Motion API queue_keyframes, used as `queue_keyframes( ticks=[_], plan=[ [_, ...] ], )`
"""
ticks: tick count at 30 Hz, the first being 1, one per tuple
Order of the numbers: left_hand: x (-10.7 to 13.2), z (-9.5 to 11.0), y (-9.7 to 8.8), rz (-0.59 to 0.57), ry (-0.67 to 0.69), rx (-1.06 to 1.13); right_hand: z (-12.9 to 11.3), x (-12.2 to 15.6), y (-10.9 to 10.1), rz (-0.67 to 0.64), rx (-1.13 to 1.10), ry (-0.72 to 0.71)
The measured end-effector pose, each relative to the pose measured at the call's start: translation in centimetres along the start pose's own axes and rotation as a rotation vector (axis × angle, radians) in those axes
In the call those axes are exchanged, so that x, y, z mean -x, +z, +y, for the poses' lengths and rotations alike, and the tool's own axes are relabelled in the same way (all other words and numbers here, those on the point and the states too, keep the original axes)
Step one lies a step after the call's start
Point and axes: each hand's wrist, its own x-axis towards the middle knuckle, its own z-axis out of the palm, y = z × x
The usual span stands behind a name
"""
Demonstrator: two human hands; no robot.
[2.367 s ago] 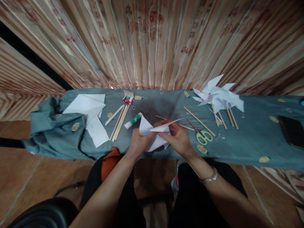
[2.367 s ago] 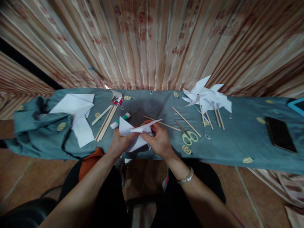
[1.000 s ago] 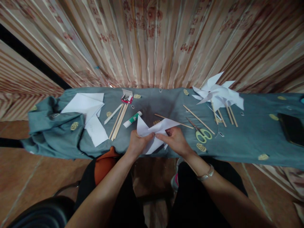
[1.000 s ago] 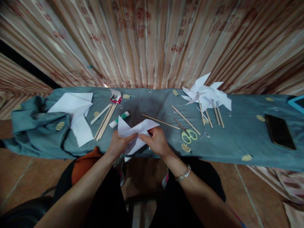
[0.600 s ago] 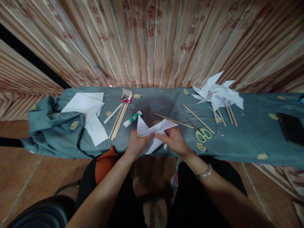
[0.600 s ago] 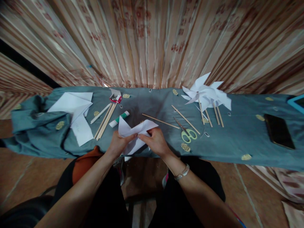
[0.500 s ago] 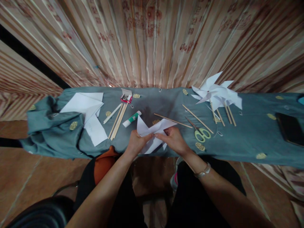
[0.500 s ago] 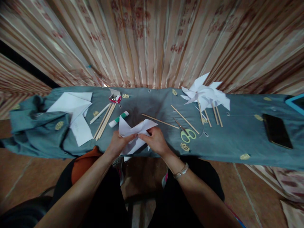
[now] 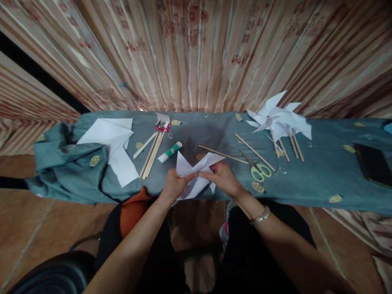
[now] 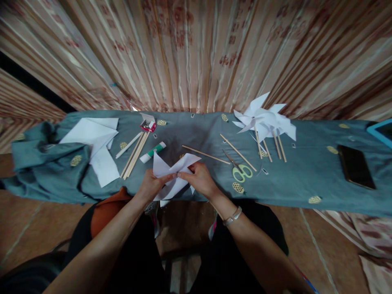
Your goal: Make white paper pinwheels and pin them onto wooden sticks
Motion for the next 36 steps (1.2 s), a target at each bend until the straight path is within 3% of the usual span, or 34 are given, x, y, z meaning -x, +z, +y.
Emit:
queue_keyframes(
  ticks=[23, 36],
  plan=[
    [0.3, -0.5, 0.1, 0.029, -0.021, -0.007, 0.8, -0.2, 0.0, 0.012, 0.043, -0.019],
    [-0.2, 0.0, 0.2, 0.046, 0.021, 0.068, -1.1, -0.2, -0.1, 0.019, -0.006, -0.085]
  ],
)
